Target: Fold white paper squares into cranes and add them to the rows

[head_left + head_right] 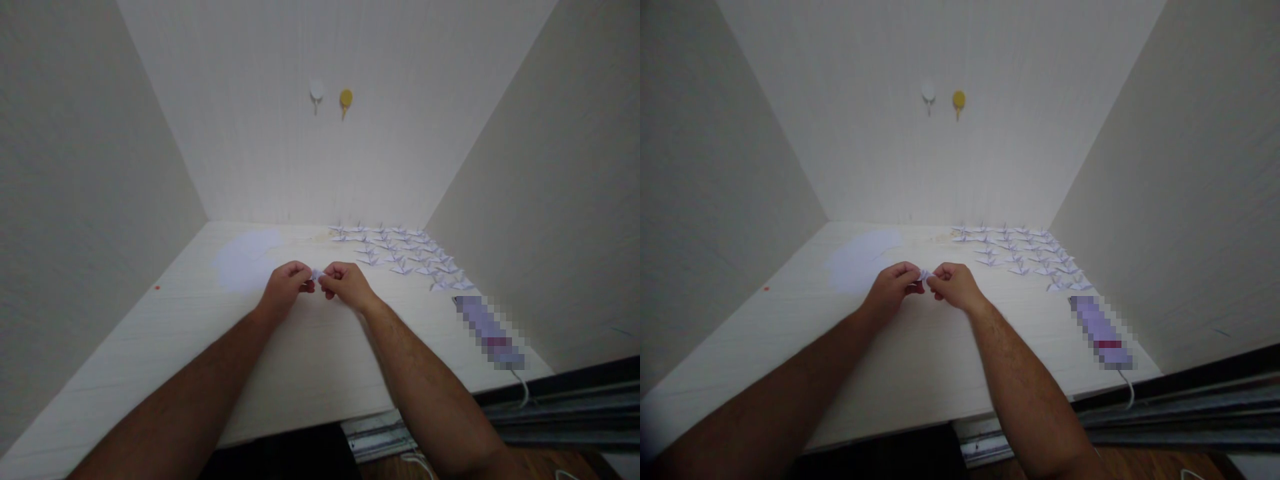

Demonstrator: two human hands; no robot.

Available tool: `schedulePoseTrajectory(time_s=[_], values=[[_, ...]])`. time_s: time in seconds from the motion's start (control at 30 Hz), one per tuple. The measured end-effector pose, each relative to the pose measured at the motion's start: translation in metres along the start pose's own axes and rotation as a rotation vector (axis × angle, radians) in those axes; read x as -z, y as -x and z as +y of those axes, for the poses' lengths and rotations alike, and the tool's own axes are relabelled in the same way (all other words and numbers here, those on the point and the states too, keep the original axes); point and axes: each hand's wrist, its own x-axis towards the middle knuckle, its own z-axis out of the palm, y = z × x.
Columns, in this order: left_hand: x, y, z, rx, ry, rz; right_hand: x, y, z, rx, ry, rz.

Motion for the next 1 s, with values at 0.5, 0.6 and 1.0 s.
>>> schedulePoseTrajectory(time_s=[0.5, 0.6, 1.0], values=[[0.006, -0.005, -0.005, 0.042, -0.005, -0.084, 0.001, -0.005, 0.011, 0.319, 0.111, 0.118], [0.007, -0.004, -0.003, -0.119, -0.007, -0.072, -0.001, -0.007, 0.013, 0.228, -0.011, 0.143], [0.007, -0.004, -0.006, -0.174, 0.04, -0.113, -0.003, -0.005, 0.005, 0.066, -0.375, 0.078]])
